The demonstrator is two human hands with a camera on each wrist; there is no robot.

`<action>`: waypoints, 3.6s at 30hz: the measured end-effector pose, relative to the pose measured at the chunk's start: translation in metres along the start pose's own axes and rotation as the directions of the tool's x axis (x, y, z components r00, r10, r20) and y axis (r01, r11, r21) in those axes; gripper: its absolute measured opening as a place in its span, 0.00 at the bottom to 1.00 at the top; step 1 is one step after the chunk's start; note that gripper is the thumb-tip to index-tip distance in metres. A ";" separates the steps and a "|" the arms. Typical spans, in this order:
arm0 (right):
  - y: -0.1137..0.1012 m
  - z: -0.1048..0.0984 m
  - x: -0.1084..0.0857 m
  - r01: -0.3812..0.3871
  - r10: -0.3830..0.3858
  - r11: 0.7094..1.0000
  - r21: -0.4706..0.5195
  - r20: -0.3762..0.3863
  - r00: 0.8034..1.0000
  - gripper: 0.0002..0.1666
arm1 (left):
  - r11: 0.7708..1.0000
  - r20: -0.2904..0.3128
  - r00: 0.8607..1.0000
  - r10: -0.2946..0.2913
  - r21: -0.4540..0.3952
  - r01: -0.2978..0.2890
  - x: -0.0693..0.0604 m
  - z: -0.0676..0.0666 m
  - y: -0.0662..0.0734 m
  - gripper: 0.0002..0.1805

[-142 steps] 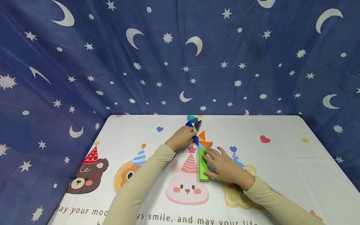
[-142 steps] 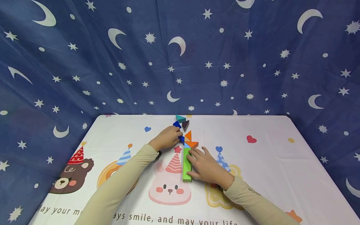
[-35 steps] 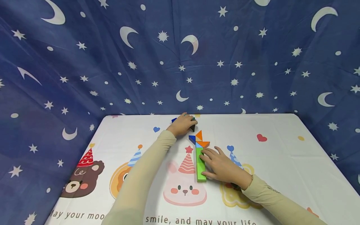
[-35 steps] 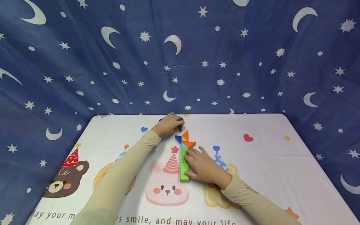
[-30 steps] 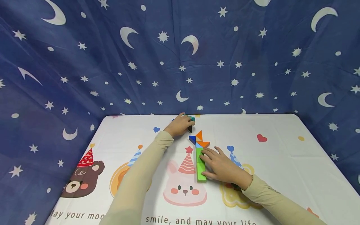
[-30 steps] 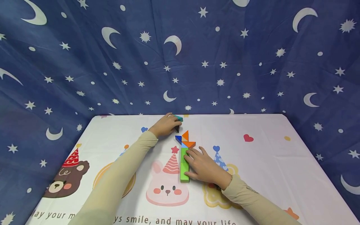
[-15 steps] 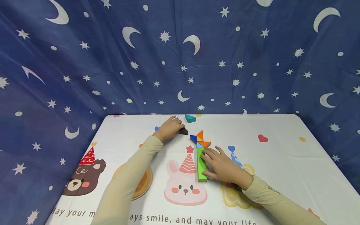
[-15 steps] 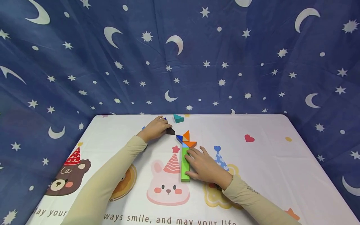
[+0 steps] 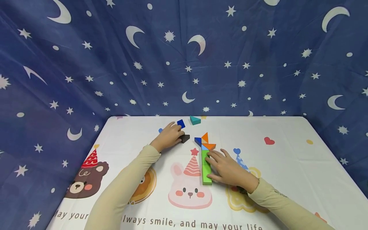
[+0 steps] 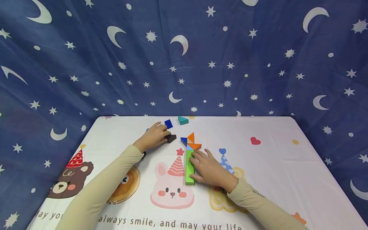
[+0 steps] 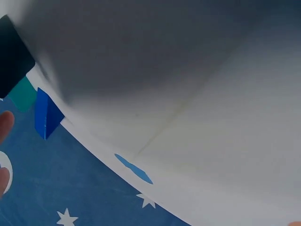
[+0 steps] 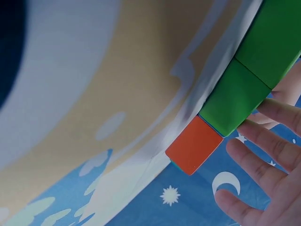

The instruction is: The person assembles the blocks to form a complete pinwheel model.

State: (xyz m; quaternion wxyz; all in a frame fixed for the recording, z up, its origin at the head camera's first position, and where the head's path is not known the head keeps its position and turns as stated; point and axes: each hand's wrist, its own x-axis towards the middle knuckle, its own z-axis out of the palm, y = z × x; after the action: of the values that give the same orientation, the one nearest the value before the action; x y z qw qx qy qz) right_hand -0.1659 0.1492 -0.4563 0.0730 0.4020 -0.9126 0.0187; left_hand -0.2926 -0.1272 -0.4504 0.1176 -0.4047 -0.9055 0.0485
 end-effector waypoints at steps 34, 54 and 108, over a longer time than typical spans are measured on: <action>0.003 0.006 -0.001 0.046 -0.048 0.998 -0.032 -0.089 0.995 0.37 | 0.991 0.070 0.989 -0.131 0.033 0.129 0.009 -0.005 0.050 0.26; 0.001 0.003 0.000 0.039 -0.040 0.999 -0.024 -0.063 0.997 0.37 | 0.992 0.023 0.995 0.096 -0.083 -0.094 -0.007 -0.008 0.039 0.15; 0.001 0.001 0.000 0.009 -0.009 1.000 -0.005 -0.031 0.999 0.37 | 0.994 0.141 0.986 -0.094 -0.037 0.100 0.008 -0.005 0.054 0.17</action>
State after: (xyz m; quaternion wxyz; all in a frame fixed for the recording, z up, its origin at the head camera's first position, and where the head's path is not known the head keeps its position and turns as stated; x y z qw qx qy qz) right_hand -0.1664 0.1496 -0.4577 0.0883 0.4057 -0.9095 0.0225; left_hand -0.2575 -0.0857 -0.4542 0.0477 -0.3583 -0.9310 0.0510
